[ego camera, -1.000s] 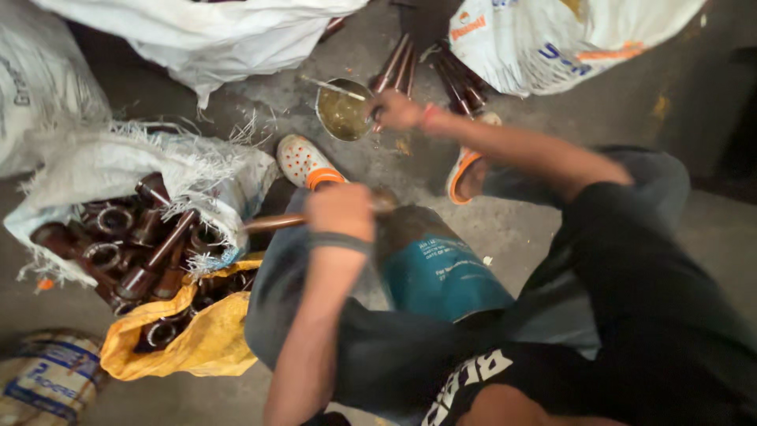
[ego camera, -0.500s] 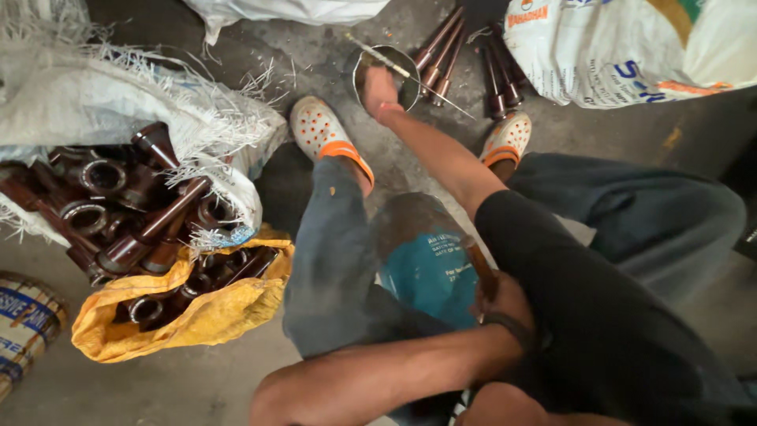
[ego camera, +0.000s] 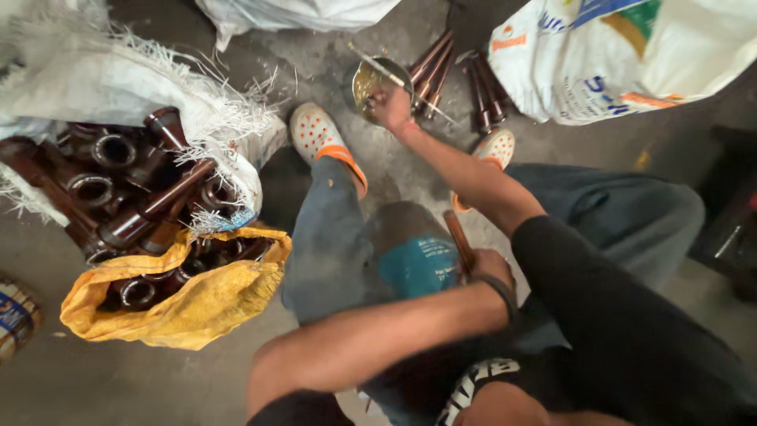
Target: The person sits on the floor and repeatedly picks up copper-colored metal tubes and small metal rings. They dip a small brush into a container of liquid and apply it to the parts, then fit the rings onto the tubes and place the assembled pieces into a white sack.
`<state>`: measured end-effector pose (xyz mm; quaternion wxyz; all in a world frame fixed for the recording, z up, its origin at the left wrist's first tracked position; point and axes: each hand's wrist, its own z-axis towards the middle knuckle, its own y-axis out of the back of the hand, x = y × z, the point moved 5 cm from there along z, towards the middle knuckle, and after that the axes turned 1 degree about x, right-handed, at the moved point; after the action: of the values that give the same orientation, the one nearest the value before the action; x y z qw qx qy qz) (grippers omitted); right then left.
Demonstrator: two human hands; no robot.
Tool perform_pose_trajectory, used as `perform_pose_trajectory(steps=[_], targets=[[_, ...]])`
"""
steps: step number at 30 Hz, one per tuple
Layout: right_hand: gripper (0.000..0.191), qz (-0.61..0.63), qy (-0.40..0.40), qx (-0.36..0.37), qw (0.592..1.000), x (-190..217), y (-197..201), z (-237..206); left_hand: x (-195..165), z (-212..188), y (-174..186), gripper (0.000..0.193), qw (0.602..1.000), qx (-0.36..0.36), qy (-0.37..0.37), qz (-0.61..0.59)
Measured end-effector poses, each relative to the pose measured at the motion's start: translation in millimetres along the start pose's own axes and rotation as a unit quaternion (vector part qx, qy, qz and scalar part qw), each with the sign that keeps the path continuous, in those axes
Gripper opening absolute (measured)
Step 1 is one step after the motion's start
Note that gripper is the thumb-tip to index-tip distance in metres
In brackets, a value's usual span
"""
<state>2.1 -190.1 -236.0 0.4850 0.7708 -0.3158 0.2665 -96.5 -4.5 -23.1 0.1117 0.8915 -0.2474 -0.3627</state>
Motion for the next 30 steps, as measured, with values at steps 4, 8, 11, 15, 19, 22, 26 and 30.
perform_pose_trajectory(steps=[4,8,11,15,19,22,26,30], targets=[[0.021,0.355,-0.097,0.068,0.927,23,35,-37,14,-4,15,0.026,0.997,-0.064,0.022,0.023],[0.018,0.519,-0.139,0.101,0.837,37,75,-67,22,-2,25,0.031,0.977,-0.178,0.067,0.095],[0.017,0.578,-0.157,0.109,0.793,45,100,-93,26,-5,27,0.036,0.967,-0.247,0.059,-0.017],[0.012,0.493,-0.07,0.108,0.861,68,137,-121,27,1,17,0.033,0.966,-0.198,0.156,0.053],[0.013,0.288,0.053,0.093,0.952,91,166,-138,15,4,6,0.023,0.926,-0.308,0.217,0.02],[0.015,0.11,0.189,0.092,0.971,121,170,-140,5,-2,-7,0.022,0.917,-0.343,0.201,0.0],[0.02,-0.092,0.376,0.041,0.921,165,173,-162,-10,-13,-10,0.022,0.925,-0.338,0.176,0.012],[0.014,-0.222,0.452,0.052,0.862,212,184,-186,-19,-16,-9,0.022,0.929,-0.336,0.155,0.018]])
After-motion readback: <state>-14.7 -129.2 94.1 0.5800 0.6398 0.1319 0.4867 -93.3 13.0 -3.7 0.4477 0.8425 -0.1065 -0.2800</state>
